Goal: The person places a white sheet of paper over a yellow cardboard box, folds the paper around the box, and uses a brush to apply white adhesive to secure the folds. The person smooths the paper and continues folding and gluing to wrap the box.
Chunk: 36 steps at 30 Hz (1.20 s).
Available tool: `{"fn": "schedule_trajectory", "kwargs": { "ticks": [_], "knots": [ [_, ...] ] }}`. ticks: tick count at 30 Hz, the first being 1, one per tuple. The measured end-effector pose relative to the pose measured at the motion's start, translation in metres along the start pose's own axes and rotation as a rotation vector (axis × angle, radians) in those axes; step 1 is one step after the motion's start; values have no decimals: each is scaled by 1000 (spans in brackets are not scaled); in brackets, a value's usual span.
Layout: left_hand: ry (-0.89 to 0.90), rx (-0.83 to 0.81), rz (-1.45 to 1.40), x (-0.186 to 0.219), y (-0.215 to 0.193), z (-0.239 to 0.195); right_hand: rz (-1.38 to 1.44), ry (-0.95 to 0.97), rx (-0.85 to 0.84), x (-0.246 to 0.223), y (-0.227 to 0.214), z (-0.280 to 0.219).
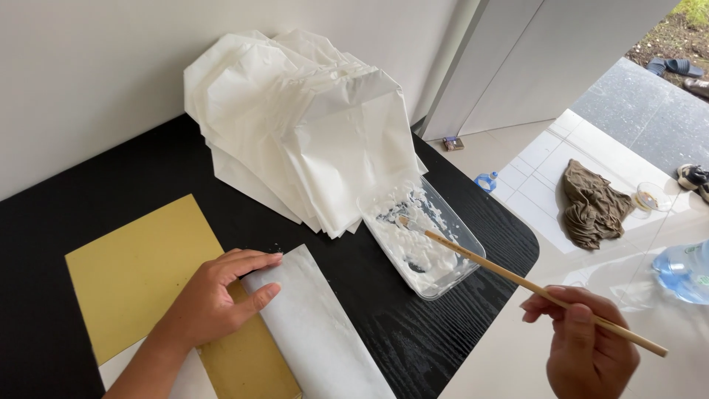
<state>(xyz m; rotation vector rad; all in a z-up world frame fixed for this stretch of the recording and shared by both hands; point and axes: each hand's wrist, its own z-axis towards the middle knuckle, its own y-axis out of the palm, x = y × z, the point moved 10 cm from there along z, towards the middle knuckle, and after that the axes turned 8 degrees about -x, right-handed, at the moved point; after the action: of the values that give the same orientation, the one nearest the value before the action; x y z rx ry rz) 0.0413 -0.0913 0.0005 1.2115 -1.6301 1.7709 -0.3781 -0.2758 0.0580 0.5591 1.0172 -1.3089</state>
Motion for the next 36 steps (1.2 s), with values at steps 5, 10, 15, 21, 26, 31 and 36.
{"fn": "schedule_trajectory", "kwargs": {
  "ticks": [5, 10, 15, 21, 26, 31, 36],
  "knots": [
    [71, 12, 47, 5, 1, 0, 114, 34, 152, 23, -33, -13],
    [111, 28, 68, 5, 1, 1, 134, 59, 188, 17, -50, -24],
    [231, 60, 98, 18, -3, -4, 260, 84, 106, 0, -63, -52],
    [109, -17, 82, 14, 2, -6, 201, 180, -93, -25, -51, -103],
    [115, -51, 114, 7, 8, -1, 252, 105, -210, -20, -47, -121],
    [134, -65, 136, 3, 11, 1, 224, 123, -227, -11, -55, -130],
    [113, -74, 147, 2, 13, 3, 112, 169, -174, -14, -62, -142]
  ]
}}
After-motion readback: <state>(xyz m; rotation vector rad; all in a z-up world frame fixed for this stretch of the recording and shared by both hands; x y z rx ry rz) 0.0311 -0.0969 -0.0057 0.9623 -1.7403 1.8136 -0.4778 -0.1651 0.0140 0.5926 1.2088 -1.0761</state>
